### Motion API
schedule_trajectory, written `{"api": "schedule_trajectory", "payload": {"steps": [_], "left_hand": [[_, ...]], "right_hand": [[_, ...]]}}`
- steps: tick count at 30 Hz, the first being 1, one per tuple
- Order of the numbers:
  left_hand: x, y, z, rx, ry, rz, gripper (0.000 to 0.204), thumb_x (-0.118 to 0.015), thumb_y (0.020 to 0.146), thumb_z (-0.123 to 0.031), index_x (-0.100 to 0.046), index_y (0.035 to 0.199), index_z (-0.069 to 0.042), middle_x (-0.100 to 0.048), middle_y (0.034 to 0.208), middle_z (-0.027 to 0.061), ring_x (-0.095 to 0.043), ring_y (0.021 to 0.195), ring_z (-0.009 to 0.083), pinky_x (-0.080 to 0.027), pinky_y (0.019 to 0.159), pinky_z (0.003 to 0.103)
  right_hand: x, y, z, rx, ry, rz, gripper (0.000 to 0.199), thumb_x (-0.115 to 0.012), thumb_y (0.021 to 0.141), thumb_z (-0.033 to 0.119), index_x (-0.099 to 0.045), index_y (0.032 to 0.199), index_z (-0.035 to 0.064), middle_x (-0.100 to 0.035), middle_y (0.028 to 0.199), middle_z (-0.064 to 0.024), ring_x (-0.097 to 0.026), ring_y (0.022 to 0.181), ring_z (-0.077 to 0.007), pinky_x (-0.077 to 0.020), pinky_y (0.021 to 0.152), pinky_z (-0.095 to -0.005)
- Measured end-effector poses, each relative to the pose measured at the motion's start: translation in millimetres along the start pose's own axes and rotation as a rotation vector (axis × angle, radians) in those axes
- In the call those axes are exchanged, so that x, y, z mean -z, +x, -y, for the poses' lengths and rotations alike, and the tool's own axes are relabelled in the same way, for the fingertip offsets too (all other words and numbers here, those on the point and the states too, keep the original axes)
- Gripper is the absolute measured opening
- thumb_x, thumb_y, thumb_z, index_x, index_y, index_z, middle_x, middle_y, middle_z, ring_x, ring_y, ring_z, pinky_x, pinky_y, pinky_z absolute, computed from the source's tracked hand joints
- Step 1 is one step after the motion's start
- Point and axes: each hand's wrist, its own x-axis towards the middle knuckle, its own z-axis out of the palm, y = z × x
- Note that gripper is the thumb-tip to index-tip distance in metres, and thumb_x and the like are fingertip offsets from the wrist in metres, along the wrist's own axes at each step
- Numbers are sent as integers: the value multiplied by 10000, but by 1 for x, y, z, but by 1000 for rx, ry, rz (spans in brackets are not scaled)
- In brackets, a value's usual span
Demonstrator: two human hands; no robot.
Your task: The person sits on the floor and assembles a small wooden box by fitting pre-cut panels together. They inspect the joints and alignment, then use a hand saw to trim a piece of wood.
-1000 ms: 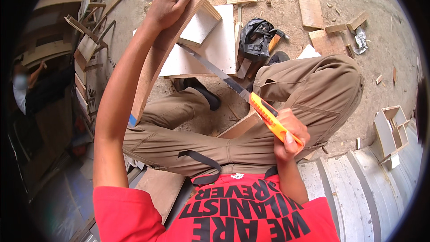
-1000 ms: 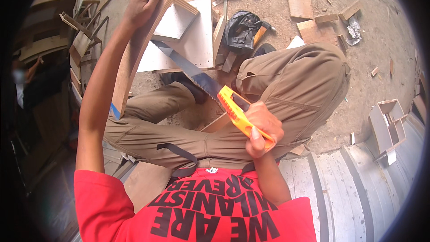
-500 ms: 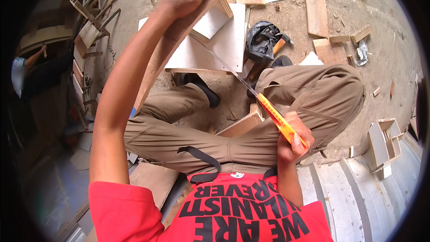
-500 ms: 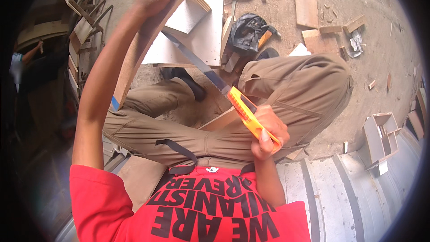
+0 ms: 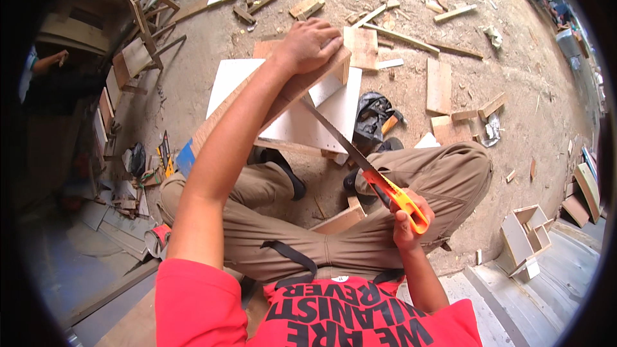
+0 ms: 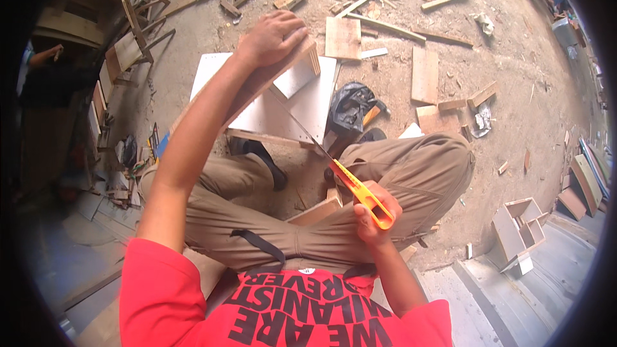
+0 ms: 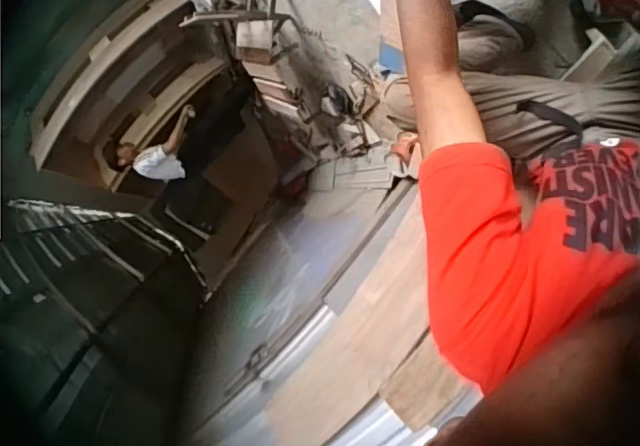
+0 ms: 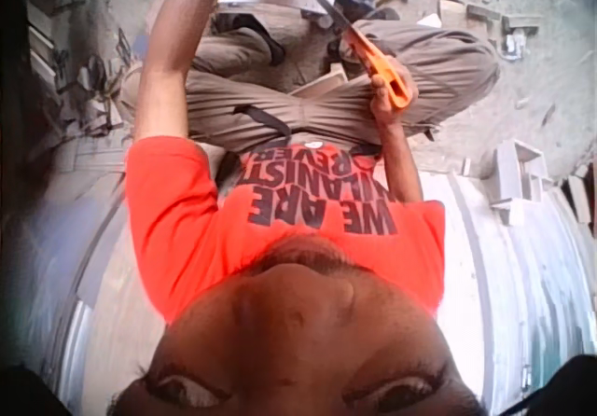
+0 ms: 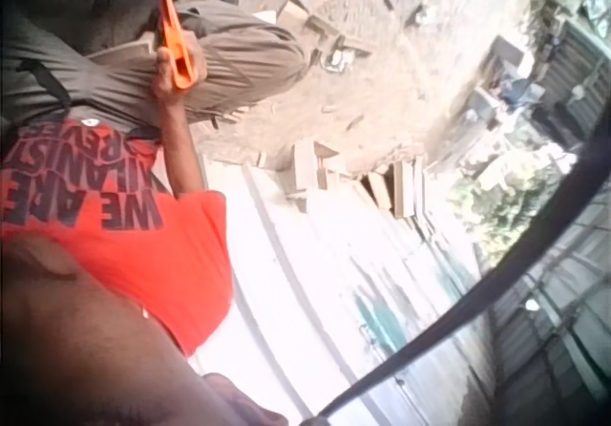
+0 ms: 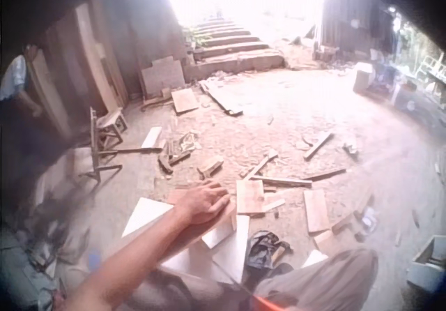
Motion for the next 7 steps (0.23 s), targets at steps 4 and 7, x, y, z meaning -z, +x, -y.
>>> {"api": "schedule_trajectory", "payload": {"steps": [4,7], "left_hand": [[-2,-3,-1,17,-71,-21,379,-503,1001,-357,-689,1176,-77,-662,1223,113,-531,1283,285,-397,1091,445],[2,-2,-4,117,-154,61,388,-506,998,-374,-693,1180,-87,-648,1258,116,-517,1308,287,-352,1136,424]], "right_hand": [[-4,-1,4,-120,115,-80,525,-711,906,516,-544,850,22,-543,693,-72,-521,612,-165,-421,559,-294],[1,-12,-10,-153,412,-63,722,-668,850,689,-590,941,-23,-599,745,-108,-570,630,-173,-447,560,-297]]}}
